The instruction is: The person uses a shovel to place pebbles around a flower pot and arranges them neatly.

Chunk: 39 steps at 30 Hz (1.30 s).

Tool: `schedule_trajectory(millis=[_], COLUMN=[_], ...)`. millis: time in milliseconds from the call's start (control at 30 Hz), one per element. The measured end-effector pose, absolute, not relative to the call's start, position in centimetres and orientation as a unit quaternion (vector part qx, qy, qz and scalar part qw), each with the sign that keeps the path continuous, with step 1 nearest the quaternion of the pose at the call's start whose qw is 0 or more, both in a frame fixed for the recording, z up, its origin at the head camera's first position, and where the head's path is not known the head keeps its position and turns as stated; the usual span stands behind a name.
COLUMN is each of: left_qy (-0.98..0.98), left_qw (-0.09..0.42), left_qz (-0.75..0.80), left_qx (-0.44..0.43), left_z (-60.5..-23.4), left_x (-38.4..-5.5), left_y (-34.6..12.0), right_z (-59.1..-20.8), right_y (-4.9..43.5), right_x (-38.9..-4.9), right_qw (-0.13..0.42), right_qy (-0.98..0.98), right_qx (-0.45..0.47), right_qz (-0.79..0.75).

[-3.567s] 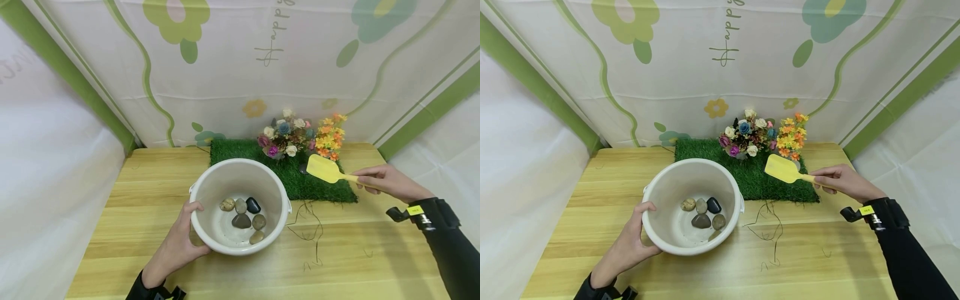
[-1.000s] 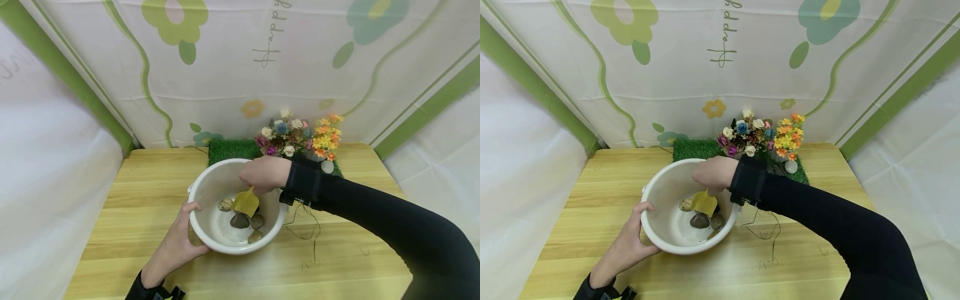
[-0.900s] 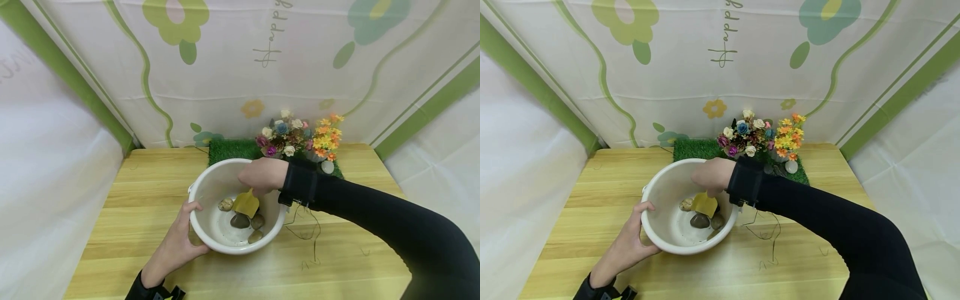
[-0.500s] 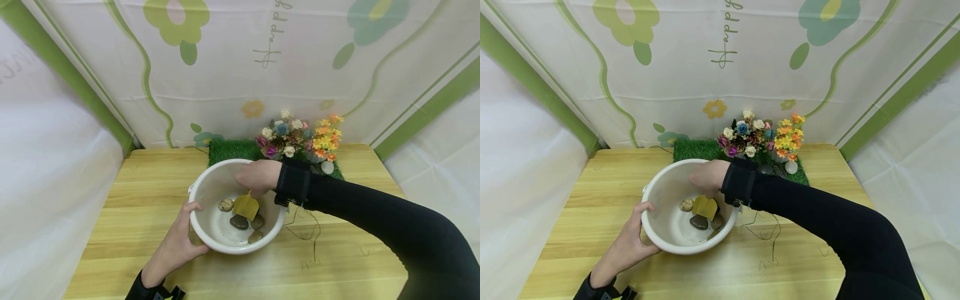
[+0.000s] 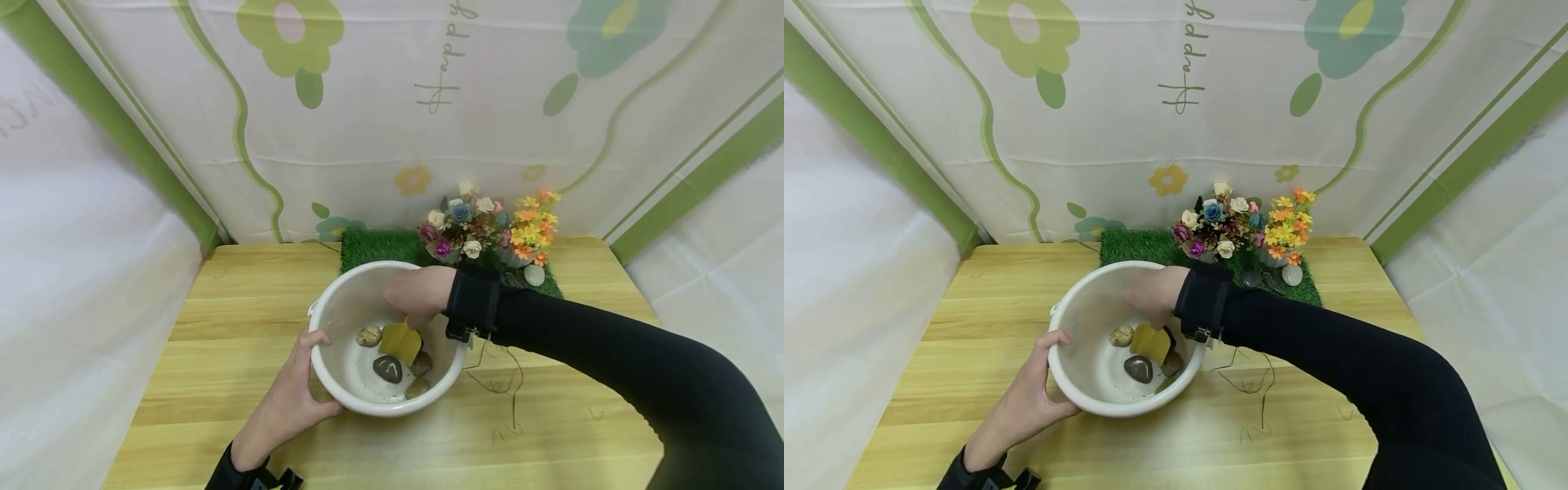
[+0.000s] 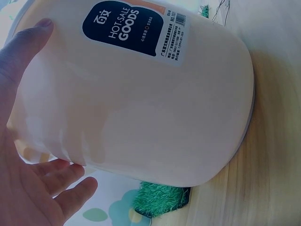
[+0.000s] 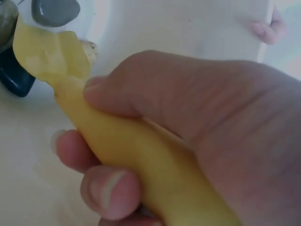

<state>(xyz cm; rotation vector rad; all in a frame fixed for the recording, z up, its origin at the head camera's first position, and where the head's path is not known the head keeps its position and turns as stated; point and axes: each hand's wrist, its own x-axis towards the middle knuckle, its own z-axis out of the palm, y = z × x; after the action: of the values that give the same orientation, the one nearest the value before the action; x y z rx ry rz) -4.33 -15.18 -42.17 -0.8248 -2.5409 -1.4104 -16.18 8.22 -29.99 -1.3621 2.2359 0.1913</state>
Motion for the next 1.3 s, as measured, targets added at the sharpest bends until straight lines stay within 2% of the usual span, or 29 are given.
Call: schedule_trajectory(millis=[167,833,1067,1300], left_qy=[-0.842,-0.839,-0.842,-0.841], left_qw=[0.056,0.061,0.057,0.059], left_qz=[-0.465,-0.468,-0.462,-0.463], left_qx=[-0.268,-0.273,-0.273,-0.275], left_z=[-42.2,-42.3,-42.3,-42.2], left_x=[-4.3,-4.2,-4.2,-4.3], left_y=[-15.2,-15.3,-15.4,-15.3], right_z=[-30.4,-30.7,-31.2,-34.1], right_y=[8.4,8.2,8.0,8.6], right_x=[-16.8,-17.3,-17.1,-18.8], right_qw=[0.279,0.298,0.346,0.341], right_qy=[0.809,0.798,0.781,0.763], right_qx=[-0.515,-0.522,-0.52,-0.549], right_qz=[0.04,0.04,0.005,-0.024])
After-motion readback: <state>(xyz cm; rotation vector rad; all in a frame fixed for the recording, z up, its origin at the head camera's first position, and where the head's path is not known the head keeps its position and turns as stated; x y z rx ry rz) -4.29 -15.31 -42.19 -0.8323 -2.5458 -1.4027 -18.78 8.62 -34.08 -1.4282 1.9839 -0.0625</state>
